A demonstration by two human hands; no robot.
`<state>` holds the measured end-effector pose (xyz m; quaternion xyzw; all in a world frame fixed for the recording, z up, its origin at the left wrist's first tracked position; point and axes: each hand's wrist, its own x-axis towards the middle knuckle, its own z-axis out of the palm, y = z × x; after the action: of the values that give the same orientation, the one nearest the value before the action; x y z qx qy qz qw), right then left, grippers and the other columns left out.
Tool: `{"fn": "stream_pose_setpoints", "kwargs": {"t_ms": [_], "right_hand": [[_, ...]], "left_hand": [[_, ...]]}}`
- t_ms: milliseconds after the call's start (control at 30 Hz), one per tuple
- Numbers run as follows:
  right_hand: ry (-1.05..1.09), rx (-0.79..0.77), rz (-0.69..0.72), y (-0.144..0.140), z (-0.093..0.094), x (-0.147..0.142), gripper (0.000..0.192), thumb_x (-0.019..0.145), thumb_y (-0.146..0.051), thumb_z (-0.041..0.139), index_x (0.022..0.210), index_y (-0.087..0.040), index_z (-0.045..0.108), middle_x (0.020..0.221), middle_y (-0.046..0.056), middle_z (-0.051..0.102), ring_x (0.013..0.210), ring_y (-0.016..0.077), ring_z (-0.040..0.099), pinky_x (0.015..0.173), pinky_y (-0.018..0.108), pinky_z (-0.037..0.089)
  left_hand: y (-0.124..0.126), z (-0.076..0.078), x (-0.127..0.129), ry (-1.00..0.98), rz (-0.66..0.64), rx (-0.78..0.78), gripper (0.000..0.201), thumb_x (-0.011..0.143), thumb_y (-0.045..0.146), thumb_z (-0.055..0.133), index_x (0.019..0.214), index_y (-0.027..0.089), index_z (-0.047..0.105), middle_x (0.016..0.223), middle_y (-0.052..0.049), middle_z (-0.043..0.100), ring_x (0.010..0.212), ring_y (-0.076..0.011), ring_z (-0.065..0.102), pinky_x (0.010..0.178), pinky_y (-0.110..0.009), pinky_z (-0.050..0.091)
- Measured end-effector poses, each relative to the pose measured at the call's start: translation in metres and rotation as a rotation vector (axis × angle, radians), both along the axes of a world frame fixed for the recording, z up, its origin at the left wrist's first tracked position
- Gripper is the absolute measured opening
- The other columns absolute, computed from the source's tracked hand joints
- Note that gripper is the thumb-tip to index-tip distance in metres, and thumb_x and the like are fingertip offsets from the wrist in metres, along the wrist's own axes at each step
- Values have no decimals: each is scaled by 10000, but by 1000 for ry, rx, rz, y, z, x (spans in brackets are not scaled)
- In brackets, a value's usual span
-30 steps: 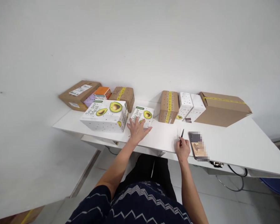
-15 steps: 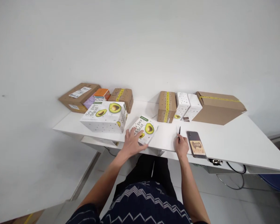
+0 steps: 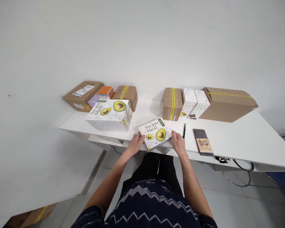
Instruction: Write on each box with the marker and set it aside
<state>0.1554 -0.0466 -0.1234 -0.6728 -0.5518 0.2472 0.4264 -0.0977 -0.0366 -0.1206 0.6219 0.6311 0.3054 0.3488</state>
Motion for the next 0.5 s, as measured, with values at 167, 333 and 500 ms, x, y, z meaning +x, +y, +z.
{"fn": "stream_pose_setpoints", "kwargs": {"t_ms": [167,333,500], "right_hand": [[173,8,-2,-9,5,-1,523,834,-516,518,1196,-153,618,975,97,693,694,176,584,672,322,494],[230,154,-63,-22,-13,9,424,827,-422,536,1175,-181,564,1109,99,653,924,199,605,831,371,500],[195,110,-118,-32,-30,6,316,841,-388,501,1086,-198,564,1101,93,649,988,210,598,907,411,471]], "left_hand": [[-9,2,22,-285,-125,-2,712,817,437,575,1439,208,317,1303,-138,569,1006,-247,640,810,-383,561],[-8,-9,35,-310,-160,225,778,823,346,525,1495,236,151,1520,-130,312,1300,-250,452,1017,-410,459],[-7,-23,41,-209,-239,284,694,861,338,443,1484,189,177,1537,-133,277,1398,-240,314,1097,-396,373]]}}
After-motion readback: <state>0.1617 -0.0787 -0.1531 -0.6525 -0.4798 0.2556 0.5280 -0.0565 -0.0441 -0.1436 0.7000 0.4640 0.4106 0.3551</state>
